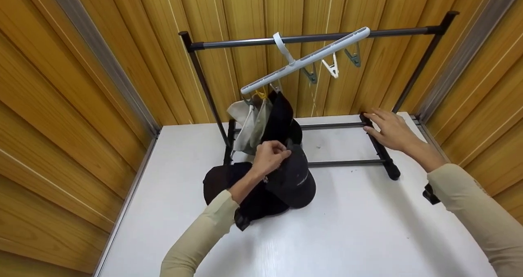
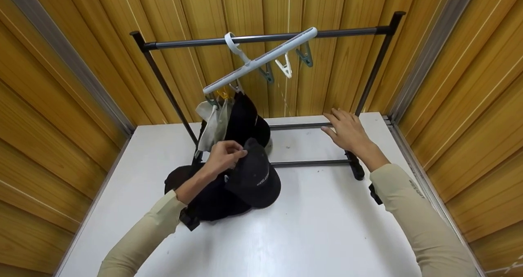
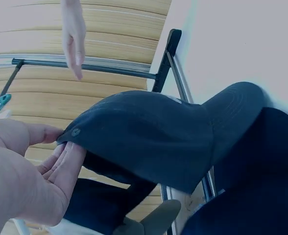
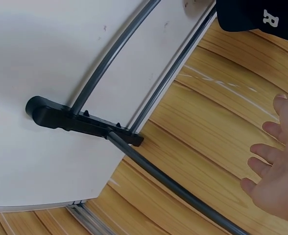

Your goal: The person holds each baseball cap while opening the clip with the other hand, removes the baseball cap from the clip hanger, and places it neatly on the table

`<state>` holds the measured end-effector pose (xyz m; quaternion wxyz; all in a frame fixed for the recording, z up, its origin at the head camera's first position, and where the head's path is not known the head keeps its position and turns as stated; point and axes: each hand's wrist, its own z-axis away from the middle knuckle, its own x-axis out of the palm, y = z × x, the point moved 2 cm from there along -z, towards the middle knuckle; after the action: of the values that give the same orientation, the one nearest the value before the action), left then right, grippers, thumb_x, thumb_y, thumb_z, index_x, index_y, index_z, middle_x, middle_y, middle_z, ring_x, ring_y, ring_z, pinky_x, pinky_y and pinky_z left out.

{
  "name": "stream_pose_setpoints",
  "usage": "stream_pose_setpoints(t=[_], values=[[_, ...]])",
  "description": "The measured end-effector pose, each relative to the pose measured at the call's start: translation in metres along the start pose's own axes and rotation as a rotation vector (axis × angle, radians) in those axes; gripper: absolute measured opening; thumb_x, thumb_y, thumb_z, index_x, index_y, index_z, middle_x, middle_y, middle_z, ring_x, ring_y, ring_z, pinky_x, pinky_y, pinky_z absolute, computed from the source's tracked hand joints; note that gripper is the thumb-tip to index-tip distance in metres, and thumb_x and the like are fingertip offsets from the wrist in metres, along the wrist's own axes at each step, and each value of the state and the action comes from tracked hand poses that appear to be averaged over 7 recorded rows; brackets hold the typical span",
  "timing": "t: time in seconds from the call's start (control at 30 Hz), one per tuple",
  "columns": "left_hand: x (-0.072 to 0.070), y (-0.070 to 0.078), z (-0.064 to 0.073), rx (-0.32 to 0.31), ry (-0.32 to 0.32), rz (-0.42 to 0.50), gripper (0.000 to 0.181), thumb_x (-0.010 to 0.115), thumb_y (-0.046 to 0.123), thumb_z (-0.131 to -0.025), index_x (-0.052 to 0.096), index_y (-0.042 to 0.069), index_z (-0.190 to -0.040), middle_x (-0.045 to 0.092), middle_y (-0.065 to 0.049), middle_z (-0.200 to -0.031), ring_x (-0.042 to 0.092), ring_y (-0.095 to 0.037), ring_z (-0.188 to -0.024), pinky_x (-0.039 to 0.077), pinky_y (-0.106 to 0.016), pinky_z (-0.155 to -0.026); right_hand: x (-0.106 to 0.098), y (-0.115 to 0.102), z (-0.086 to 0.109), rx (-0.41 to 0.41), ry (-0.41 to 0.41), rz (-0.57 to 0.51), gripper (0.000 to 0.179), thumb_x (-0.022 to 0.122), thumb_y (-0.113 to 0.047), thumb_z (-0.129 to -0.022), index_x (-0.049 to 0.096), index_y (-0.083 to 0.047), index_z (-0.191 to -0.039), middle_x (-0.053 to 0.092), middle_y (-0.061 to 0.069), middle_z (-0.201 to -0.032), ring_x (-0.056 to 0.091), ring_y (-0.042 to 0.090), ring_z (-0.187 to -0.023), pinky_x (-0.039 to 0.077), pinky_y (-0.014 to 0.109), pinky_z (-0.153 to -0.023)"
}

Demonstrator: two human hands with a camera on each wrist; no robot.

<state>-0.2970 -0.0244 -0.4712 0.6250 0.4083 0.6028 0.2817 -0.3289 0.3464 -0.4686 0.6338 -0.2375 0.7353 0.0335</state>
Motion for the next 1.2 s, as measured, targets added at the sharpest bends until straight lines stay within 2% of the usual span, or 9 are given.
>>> stream_pose_setpoints(t=[0.17,0.27,0.43,0.53,0.63,0.83,0.9,1.07,1.2], values=[[-0.014,-0.020,0.018,-0.008,0.009,0.020,0.012,0.075,0.013,-0.090,0.072,0.003,-0.084,0.063,0.001,-0.063,0.054,-0.007,-0.045,0.048,-0.021,-0.046,0.015,0.006,0.007,0.023,-0.039,0.010,0.051,0.054,-0.026,-0.106,0.047,0.004,-0.147,0.040,0.036,-0.152,0.037,0.058,-0.139,0.030,0.074,-0.109],[-0.022,-0.030,0.026,-0.037,0.023,0.041,0.013,0.076,0.012,-0.090,0.071,0.002,-0.083,0.062,0.002,-0.063,0.054,-0.009,-0.045,0.049,-0.024,-0.045,0.023,0.009,0.010,0.035,-0.053,0.004,0.051,0.054,-0.026,-0.106,0.048,0.004,-0.146,0.040,0.037,-0.152,0.037,0.058,-0.140,0.030,0.075,-0.109],[-0.029,-0.044,0.038,-0.104,0.011,0.094,0.014,0.075,0.013,-0.091,0.071,0.000,-0.087,0.064,0.000,-0.068,0.057,-0.008,-0.051,0.056,-0.031,-0.049,0.034,0.014,0.014,0.054,-0.082,-0.011,0.051,0.052,-0.030,-0.107,0.049,0.003,-0.146,0.040,0.038,-0.151,0.037,0.058,-0.139,0.028,0.075,-0.109],[-0.032,-0.050,0.041,-0.126,0.007,0.089,0.014,0.074,0.013,-0.092,0.072,0.000,-0.087,0.066,-0.002,-0.068,0.060,-0.008,-0.051,0.057,-0.032,-0.050,0.040,0.017,0.018,0.058,-0.089,-0.024,0.052,0.052,-0.031,-0.107,0.049,0.004,-0.146,0.039,0.038,-0.152,0.036,0.059,-0.139,0.027,0.076,-0.109],[-0.036,-0.058,0.043,-0.128,0.015,0.030,0.015,0.074,0.014,-0.091,0.073,0.001,-0.084,0.067,-0.003,-0.065,0.063,-0.011,-0.048,0.058,-0.034,-0.050,0.043,0.019,0.020,0.058,-0.079,-0.037,0.051,0.054,-0.029,-0.107,0.050,0.004,-0.145,0.039,0.038,-0.152,0.036,0.059,-0.139,0.028,0.076,-0.108],[-0.051,-0.072,0.052,-0.089,0.049,-0.242,0.015,0.076,0.021,-0.091,0.077,0.010,-0.080,0.070,0.001,-0.059,0.064,-0.011,-0.044,0.052,-0.028,-0.048,0.047,0.020,0.019,0.047,-0.067,-0.047,0.049,0.055,-0.026,-0.106,0.053,0.005,-0.143,0.041,0.039,-0.150,0.038,0.060,-0.137,0.030,0.075,-0.107],[-0.055,-0.075,0.055,-0.076,0.053,-0.307,0.016,0.075,0.023,-0.092,0.077,0.013,-0.079,0.069,0.003,-0.058,0.062,-0.009,-0.042,0.051,-0.027,-0.050,0.049,0.020,0.018,0.045,-0.069,-0.047,0.048,0.056,-0.026,-0.105,0.053,0.005,-0.142,0.041,0.039,-0.150,0.039,0.060,-0.136,0.031,0.075,-0.107],[-0.062,-0.078,0.058,-0.085,0.045,-0.370,0.017,0.074,0.024,-0.093,0.079,0.015,-0.080,0.070,0.006,-0.058,0.054,-0.002,-0.037,0.053,-0.028,-0.054,0.055,0.021,0.015,0.050,-0.079,-0.040,0.047,0.056,-0.025,-0.105,0.054,0.006,-0.141,0.042,0.040,-0.149,0.040,0.060,-0.136,0.032,0.075,-0.106],[-0.066,-0.078,0.051,-0.074,0.048,-0.397,0.014,0.074,0.023,-0.092,0.080,0.015,-0.082,0.071,0.006,-0.060,0.056,-0.003,-0.038,0.054,-0.030,-0.055,0.059,0.019,0.009,0.045,-0.073,-0.043,0.047,0.055,-0.026,-0.106,0.055,0.006,-0.140,0.043,0.040,-0.148,0.040,0.059,-0.136,0.033,0.074,-0.106]])
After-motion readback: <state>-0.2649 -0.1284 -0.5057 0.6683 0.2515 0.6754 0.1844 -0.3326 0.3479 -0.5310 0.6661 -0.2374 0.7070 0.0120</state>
